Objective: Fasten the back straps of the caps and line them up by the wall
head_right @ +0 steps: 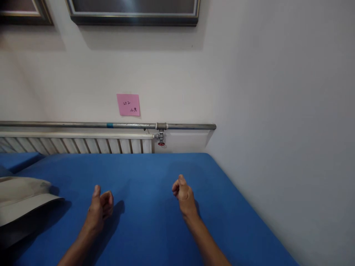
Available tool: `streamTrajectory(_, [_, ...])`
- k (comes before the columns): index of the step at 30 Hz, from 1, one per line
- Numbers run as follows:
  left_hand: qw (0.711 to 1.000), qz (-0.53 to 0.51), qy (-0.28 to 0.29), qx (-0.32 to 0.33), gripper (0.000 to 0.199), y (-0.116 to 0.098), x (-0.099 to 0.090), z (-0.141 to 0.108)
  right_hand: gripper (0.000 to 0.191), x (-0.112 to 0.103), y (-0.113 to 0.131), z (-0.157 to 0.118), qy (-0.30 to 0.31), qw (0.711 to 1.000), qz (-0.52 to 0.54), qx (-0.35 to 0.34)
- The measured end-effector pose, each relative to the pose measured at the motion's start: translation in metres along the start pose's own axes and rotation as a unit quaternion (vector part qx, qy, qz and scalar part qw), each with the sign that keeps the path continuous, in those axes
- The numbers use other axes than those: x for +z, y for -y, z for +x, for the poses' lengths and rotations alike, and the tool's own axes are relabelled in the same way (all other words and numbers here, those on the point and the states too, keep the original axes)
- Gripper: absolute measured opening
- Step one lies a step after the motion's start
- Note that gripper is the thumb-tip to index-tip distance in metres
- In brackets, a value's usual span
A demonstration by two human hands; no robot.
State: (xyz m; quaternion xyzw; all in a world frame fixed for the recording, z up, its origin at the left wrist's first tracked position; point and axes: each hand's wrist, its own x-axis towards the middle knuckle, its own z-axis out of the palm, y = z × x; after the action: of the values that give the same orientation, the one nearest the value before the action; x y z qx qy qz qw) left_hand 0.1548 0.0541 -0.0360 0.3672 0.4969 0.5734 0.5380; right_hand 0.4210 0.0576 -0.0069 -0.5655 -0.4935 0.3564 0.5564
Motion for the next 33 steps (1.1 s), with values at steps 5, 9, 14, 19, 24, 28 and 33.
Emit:
streamTrajectory(5, [1.000,-0.013,-0.021,-0.004,0.070,-0.001,0.003,-0.001,0.061,-0.006,0.003,0.000,0.033,0.999,-0.002,0.006])
streamTrajectory(9, [0.997,-0.022,-0.069,-0.007,0.069,0.001,0.001,0.006,0.062,-0.005,-0.006,0.009,-0.002,1.000,0.000,0.029])
streamTrajectory(14, [0.983,-0.066,-0.169,0.031,0.056,-0.002,-0.023,0.016,0.053,0.012,-0.025,0.006,0.019,0.995,-0.041,0.086])
streamTrajectory(19, [0.942,-0.129,-0.294,0.096,0.046,-0.014,-0.068,0.009,0.047,0.023,-0.028,-0.005,0.077,0.991,-0.101,0.038])
streamTrajectory(24, [0.910,-0.149,-0.372,0.111,0.054,-0.026,-0.114,-0.001,0.049,0.023,-0.027,-0.002,0.078,0.990,-0.113,0.021])
streamTrajectory(28, [0.887,-0.153,-0.411,0.145,0.032,-0.033,-0.131,-0.001,0.045,0.022,-0.028,-0.002,0.079,0.990,-0.117,-0.003])
streamTrajectory(33, [0.894,-0.156,-0.376,0.189,0.013,-0.034,-0.121,0.000,0.041,0.021,-0.029,-0.003,0.090,0.989,-0.119,-0.014])
